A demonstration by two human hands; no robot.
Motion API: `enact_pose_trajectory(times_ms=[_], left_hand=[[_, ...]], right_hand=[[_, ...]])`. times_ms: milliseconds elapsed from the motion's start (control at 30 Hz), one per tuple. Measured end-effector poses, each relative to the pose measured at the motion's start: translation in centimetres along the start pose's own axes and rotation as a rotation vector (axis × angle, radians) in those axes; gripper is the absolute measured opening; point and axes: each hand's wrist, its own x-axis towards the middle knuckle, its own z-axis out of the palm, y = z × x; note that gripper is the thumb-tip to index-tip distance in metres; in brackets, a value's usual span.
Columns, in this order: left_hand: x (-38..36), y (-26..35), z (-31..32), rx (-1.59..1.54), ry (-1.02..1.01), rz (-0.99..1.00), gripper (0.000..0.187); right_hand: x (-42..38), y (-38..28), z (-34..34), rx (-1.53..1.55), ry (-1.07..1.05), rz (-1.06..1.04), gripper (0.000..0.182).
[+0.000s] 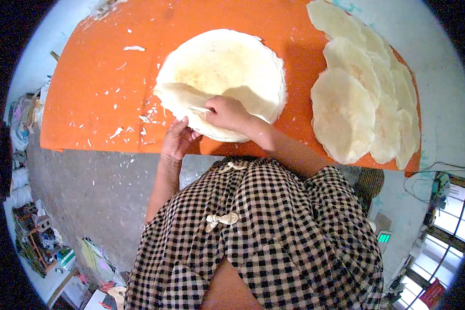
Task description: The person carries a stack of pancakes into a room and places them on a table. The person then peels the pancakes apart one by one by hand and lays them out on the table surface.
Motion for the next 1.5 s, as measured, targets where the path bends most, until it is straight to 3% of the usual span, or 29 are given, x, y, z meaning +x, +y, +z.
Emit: enact_pose_trajectory(times_ms=[33,233,333,567,667,867,900,1033,1133,1267,1367,1467,1500], left_hand=[[0.0,0.0,0.1,0.003,0.004,0.000,0.021],[-0.1,0.4,0.7,0.044,0.016,0.001,0.025],[-0.6,0.6,1.2,0.052,0.029,0.003,0.025],[-0.4,0.5,0.6,0.105,-0.008,0.010,0.024],[-0.7,0.6,1.1,0.117,0.019,0.015,0.023],[-1.1,1.0,3.5,0.148,0.121,0.017,0.023],[-1.2,1.0,3.6,0.143,0.137,-0.006,0.024],[0.4,0.3,0.7,0.239,0.089,-0.026,0.031],[0.2,1.1,2.3,0.204,0.140,0.012,0.030],[0.9,0.8,4.5,0.193,0.355,0.123,0.032],[2.2,0.9,6.5,0.359,0.401,0.204,0.034],[1.2,2.5,7.3,0.366,0.388,0.249,0.031],[1.4,3.2,8.0,0.339,0.386,0.253,0.030]], right_hand=[[0.2,0.1,-0.1,0.066,-0.029,0.056,0.033],[0.6,-2.1,0.4,-0.148,0.107,-0.080,0.034],[1.0,-0.9,-0.1,0.264,-0.059,0.090,0.035],[0.5,-1.8,1.0,-0.097,0.136,-0.078,0.038],[1.0,-1.7,0.4,0.075,0.004,0.079,0.027],[0.3,-3.6,0.0,-0.431,0.242,-0.215,0.025],[0.6,-3.5,-0.5,-0.438,0.221,-0.102,0.026],[1.7,-0.6,-2.1,0.197,0.215,0.214,0.028],[2.5,0.4,-1.7,0.223,0.318,0.202,0.026],[0.3,-4.3,-0.7,-0.284,0.059,0.076,0.023],[-0.1,-5.2,-1.7,-0.456,0.172,-0.056,0.015],[2.0,-5.5,-4.8,-0.313,0.007,0.095,0.016],[3.5,-4.8,-6.8,-0.225,0.076,0.069,0.020]])
